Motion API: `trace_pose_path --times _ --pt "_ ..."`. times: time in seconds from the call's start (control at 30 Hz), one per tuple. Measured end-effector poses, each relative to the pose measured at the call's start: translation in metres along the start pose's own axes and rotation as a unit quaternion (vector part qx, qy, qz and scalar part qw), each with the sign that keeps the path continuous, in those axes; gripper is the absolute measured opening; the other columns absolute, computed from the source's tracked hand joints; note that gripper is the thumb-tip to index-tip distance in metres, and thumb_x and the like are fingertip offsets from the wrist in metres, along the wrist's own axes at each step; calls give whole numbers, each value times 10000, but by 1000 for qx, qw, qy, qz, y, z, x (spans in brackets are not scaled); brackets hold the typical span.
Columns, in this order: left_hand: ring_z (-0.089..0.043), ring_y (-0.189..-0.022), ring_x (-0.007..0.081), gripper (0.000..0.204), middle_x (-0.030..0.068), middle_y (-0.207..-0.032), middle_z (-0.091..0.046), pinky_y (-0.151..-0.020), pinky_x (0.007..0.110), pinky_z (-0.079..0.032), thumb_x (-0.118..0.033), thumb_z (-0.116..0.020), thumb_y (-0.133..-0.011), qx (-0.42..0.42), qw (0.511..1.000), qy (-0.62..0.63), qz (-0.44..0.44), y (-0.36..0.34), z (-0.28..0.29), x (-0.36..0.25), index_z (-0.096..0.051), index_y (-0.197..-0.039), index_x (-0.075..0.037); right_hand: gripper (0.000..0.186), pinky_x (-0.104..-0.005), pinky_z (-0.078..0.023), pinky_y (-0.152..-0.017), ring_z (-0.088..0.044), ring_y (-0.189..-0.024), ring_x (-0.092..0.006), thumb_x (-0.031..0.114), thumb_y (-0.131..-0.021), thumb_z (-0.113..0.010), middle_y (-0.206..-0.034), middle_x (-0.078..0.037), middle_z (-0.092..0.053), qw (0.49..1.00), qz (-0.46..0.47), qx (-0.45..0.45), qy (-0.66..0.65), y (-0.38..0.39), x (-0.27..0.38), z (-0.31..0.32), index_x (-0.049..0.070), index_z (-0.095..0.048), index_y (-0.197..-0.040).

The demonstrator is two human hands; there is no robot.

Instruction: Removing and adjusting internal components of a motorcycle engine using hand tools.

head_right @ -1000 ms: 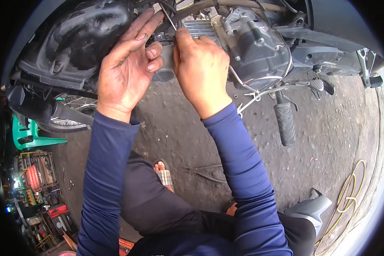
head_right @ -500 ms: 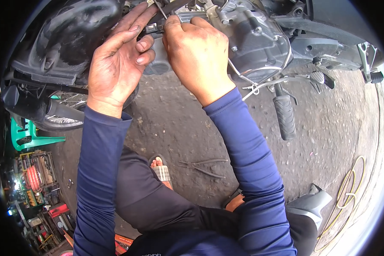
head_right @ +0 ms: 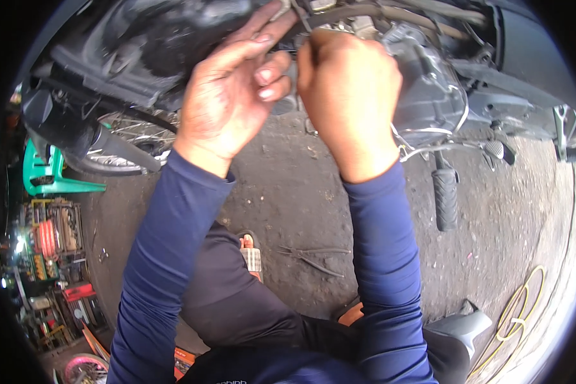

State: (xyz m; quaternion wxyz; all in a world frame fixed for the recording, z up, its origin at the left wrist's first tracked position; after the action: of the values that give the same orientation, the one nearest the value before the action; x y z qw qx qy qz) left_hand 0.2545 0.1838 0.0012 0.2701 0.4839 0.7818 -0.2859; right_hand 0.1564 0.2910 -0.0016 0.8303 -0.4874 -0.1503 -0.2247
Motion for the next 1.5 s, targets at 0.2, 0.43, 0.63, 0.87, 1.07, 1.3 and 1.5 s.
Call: trace_pose_path --times 0.2,0.43,0.63,0.87,1.07,1.3,1.5 --pt "-588 -652 123 374 24 -728 -607 -593 280 -460 -112 -599 -954 -23 1000 -2 -22 -2 -8 3 -623 -1280 68 231 -465 -538 -679 -696 -733 -405 174 -871 -671 -762 -218 -695 996 -49 0 -69 -6 2 5 -24 -711 -761" --pt "-663 -784 104 242 54 -917 -709 -693 307 -537 -99 -608 -968 -155 961 -223 -44 25 -29 6 -680 -1165 21 326 -279 -516 -710 -640 -793 -96 182 -963 -699 -920 -109 -777 965 -153 52 -208 4 -3 7 -114 -713 -1099" --pt "-695 -892 171 302 161 -967 -746 -806 329 -549 -174 -588 -1006 -135 908 -395 25 27 -31 26 -657 -1132 91 235 -282 -538 -759 -677 -831 -130 277 -1034 -630 -913 -49 -706 586 -514 9 -626 33 -21 6 49 -685 -1042" --pt "-644 -929 181 274 144 -998 -697 -833 344 -531 -152 -448 -997 -128 954 -256 -92 7 -33 62 -609 -1106 43 272 -325 -537 -787 -689 -879 -212 259 -1039 -583 -1018 -121 -723 747 -421 26 -513 35 -30 -7 10 -687 -1078" --pt "-656 -803 402 274 283 -836 -669 -745 478 -504 -159 -441 -959 -176 938 -255 -158 -5 -42 72 -600 -865 43 270 -357 -537 -804 -688 -904 -251 256 -1007 -603 -1043 -131 -725 963 -205 31 -170 30 -15 6 28 -679 -1131" --pt "-653 -861 462 301 312 -858 -666 -772 503 -508 -171 -448 -979 -178 926 -294 -158 -6 -51 61 -611 -857 51 306 -393 -536 -825 -687 -934 -296 252 -969 -626 -1073 -143 -728 997 -50 63 0 28 -25 13 48 -669 -1193" --pt "-671 -871 439 317 267 -837 -681 -774 471 -518 -177 -448 -995 -169 941 -241 -164 -8 -55 65 -618 -858 52 360 -425 -535 -842 -686 -960 -335 248 -937 -646 -1098 -154 -730 996 10 61 64 24 -28 18 66 -661 -1247"
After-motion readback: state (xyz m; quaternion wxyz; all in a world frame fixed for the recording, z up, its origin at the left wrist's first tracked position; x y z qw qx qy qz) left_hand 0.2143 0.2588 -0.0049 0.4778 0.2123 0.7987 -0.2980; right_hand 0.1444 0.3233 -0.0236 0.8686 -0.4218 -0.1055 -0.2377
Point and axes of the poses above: each hand's wrist, its own y-axis away from the middle knuckle, its own z-axis out of the back of the hand, x = y × z, the point moved 1 cm from there along -y, towards the middle knuckle
